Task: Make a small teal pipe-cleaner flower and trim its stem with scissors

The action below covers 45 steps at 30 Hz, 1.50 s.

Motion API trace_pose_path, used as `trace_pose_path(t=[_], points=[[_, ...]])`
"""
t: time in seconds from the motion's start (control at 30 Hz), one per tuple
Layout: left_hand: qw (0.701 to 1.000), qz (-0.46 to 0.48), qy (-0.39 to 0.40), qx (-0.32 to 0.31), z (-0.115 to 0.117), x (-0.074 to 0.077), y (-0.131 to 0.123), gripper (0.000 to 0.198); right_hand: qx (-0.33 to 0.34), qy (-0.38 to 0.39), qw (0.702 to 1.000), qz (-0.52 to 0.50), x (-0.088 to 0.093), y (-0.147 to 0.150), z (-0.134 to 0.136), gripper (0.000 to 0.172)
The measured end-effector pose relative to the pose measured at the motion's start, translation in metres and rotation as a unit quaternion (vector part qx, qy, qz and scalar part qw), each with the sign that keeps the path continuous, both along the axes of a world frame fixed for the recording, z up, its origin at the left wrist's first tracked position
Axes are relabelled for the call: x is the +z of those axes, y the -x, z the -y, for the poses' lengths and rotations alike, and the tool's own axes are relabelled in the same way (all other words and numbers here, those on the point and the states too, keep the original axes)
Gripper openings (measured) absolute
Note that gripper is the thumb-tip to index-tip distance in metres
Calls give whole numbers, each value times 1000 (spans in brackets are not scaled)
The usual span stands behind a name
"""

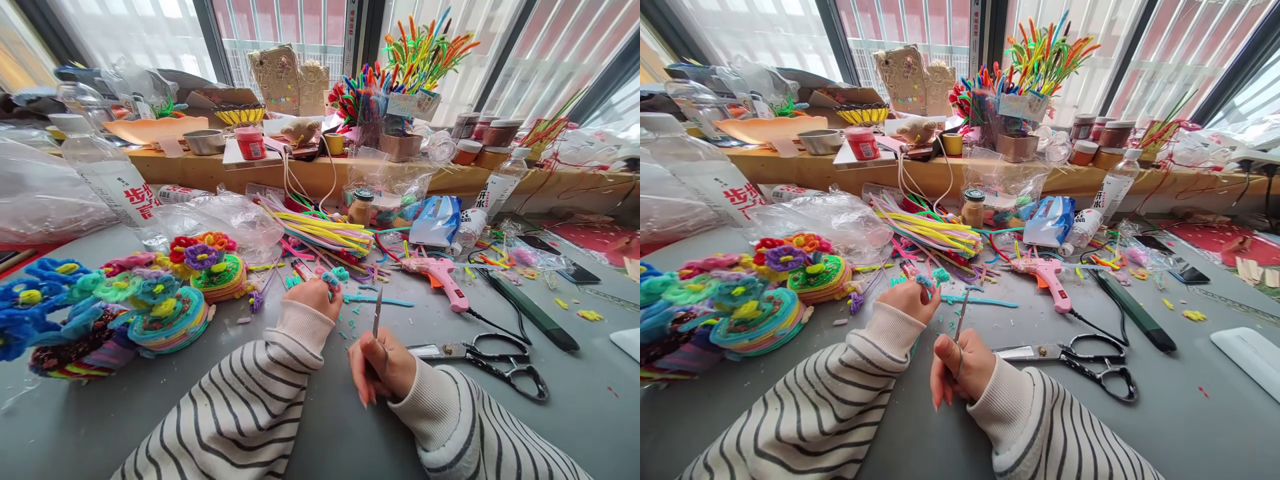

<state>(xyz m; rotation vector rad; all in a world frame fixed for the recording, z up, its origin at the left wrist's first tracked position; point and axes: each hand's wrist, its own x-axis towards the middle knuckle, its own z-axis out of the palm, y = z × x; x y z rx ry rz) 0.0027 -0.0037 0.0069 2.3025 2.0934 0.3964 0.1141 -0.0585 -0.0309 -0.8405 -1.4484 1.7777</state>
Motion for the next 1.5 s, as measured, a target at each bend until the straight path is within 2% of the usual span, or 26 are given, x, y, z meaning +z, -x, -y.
trace_pose_path(t=[0.17, 0.4, 0.53, 0.67, 0.73, 0.8, 0.87, 0.9, 1.0, 1.13, 1.23, 1.37, 1.5], points=[[1000, -29, -6, 10, 1, 3, 0, 36, 5, -48, 999, -17, -8, -3, 1, 68], [998, -54, 13, 28, 1, 7, -3, 37, -43, -113, 993, -3, 0, -2, 1, 61], [999, -35, 5, 28, 1, 5, -2, 38, -59, -116, 992, 1, -2, -1, 0, 56], [998, 21, -58, 10, 2, 0, -1, 36, -149, -136, 979, 38, 2, 1, 0, 51], [991, 90, -92, -34, 1, -2, 1, 32, -207, -174, 960, 74, 6, 1, -1, 45], [967, 196, -110, -117, 0, -3, 3, 27, -253, -200, 941, 99, 9, -1, -1, 37], [921, 325, -110, -187, 0, -3, 3, 20, -286, -204, 930, 112, 9, -4, -3, 31], [894, 387, -104, -202, 1, -2, 3, 17, -297, -202, 926, 120, 8, -6, -4, 28], [818, 538, -52, -197, 6, -1, -1, 13, -318, -207, 916, 130, 6, -11, -7, 24], [742, 643, 19, -190, 12, 2, -5, 15, -342, -250, 900, 100, 8, -12, -9, 15], [712, 677, 35, -183, 11, 4, -5, 16, -347, -267, 893, 103, 13, -12, -9, 10], [688, 704, 60, -168, 6, 6, -3, 18, -369, -265, 881, 135, 15, -11, -8, 12], [674, 721, 69, -144, 3, 6, -2, 19, -347, -253, 893, 135, 9, -10, -8, 17]])
